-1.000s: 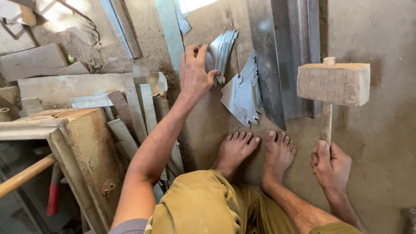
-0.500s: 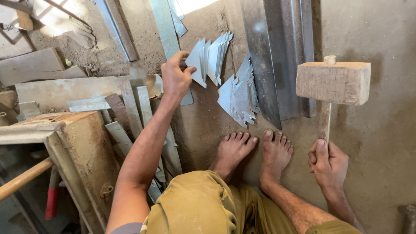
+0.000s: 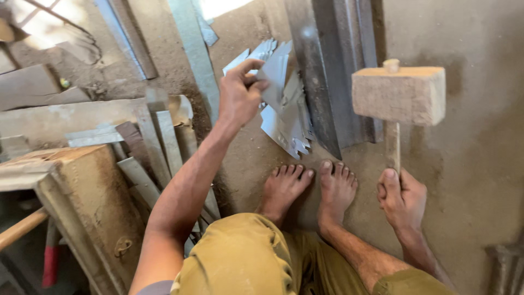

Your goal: The person sits on the floor and repeatedly hammers small triangular metal pieces against a metal beam using a wooden mallet. The person holds each piece with the left hand and strikes it with the right hand, then places the finished piece aside.

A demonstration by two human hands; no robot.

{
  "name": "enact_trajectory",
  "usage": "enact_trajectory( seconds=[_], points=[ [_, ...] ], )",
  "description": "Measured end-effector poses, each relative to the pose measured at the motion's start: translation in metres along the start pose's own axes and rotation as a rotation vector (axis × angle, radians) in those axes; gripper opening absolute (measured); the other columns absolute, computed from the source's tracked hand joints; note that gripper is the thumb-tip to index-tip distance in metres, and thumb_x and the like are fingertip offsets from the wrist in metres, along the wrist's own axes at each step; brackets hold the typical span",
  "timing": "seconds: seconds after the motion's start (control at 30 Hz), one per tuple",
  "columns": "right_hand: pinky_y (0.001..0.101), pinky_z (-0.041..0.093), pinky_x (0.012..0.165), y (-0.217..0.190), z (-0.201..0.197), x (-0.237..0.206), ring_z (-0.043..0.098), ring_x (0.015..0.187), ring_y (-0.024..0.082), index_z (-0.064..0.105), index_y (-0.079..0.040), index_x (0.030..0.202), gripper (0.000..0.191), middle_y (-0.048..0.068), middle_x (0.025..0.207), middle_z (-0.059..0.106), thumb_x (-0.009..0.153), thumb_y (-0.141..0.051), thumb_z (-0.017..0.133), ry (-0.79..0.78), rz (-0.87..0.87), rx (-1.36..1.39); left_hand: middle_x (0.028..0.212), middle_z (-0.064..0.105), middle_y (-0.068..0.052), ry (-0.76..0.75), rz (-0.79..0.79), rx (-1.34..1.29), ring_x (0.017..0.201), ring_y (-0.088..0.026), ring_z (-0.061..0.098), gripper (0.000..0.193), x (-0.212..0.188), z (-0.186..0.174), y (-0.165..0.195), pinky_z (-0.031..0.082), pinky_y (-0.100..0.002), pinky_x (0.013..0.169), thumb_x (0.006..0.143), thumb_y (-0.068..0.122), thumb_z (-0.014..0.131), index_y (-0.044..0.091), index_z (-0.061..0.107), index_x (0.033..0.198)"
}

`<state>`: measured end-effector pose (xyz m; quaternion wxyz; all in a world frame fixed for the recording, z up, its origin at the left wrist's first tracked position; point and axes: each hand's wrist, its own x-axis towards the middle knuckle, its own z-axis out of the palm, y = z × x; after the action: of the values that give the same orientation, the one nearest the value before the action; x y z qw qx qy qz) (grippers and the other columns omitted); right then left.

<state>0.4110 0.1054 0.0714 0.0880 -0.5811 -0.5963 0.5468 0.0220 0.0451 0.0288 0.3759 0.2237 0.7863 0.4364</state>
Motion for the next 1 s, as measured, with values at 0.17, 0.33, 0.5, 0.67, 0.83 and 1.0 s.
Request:
enact_trajectory(
  seconds=[0.17,0.33,0.5,0.67,0.83,1.0],
  points=[
    [0.0258,0.037,0.044,0.006,-0.007,-0.003,0.047,0.049,0.009,0.057,-0.003,0.083,0.042,0.002,0.062,0.051,0.112,-0.033,0.052,0.005,0.054,0.028,0.121,0.071,-0.026,0.364,0.444,0.522,0.102,-0.04,0.072,0.042,0.004,-0.039,-0.044,0.06,-0.044,0.086,0.078,-0.01,0.074,-0.001,0.073,0.119],
    [0.026,0.037,0.045,0.008,-0.009,0.0,0.047,0.051,0.009,0.057,-0.002,0.084,0.042,0.003,0.063,0.051,0.114,-0.031,0.052,0.028,0.062,0.024,0.122,0.068,-0.03,0.414,0.459,0.643,0.099,-0.039,0.073,0.039,0.005,-0.047,-0.051,0.062,-0.041,0.083,0.083,-0.007,0.074,-0.001,0.073,0.122],
    [0.0254,0.037,0.046,-0.002,-0.008,-0.003,0.046,0.051,0.009,0.058,-0.002,0.085,0.039,0.002,0.063,0.052,0.113,-0.029,0.053,0.039,0.047,0.025,0.094,0.079,-0.018,0.133,-0.033,-0.032,0.073,-0.024,0.075,0.029,0.007,-0.046,-0.017,0.056,-0.035,0.056,0.094,-0.004,0.069,0.001,0.065,0.122],
    [0.0241,0.039,0.046,-0.008,0.002,-0.002,0.048,0.051,0.007,0.058,-0.003,0.084,0.036,0.0,0.063,0.053,0.111,-0.027,0.054,0.021,-0.067,0.028,0.084,0.075,-0.005,-0.206,-0.209,-0.469,0.073,-0.013,0.077,0.038,-0.014,0.038,0.009,0.07,-0.027,0.066,0.09,0.001,0.069,0.005,0.065,0.127],
    [0.0252,0.04,0.041,-0.013,0.01,0.007,0.049,0.048,0.006,0.06,-0.003,0.084,0.037,0.0,0.06,0.054,0.108,-0.03,0.056,-0.02,-0.051,-0.052,0.086,0.075,-0.009,-0.18,-0.098,-0.546,0.072,-0.012,0.071,0.024,-0.017,0.081,0.006,0.064,-0.029,0.062,0.097,0.003,0.068,-0.005,0.07,0.119],
    [0.0246,0.04,0.037,-0.022,-0.012,-0.003,0.05,0.045,0.006,0.066,-0.005,0.088,0.036,0.0,0.059,0.057,0.108,-0.033,0.055,-0.028,-0.227,-0.108,0.085,0.075,-0.009,-0.144,-0.134,-0.568,0.07,-0.011,0.071,0.027,-0.018,0.084,0.007,0.064,-0.029,0.06,0.095,0.003,0.068,-0.006,0.07,0.121]
  ],
)
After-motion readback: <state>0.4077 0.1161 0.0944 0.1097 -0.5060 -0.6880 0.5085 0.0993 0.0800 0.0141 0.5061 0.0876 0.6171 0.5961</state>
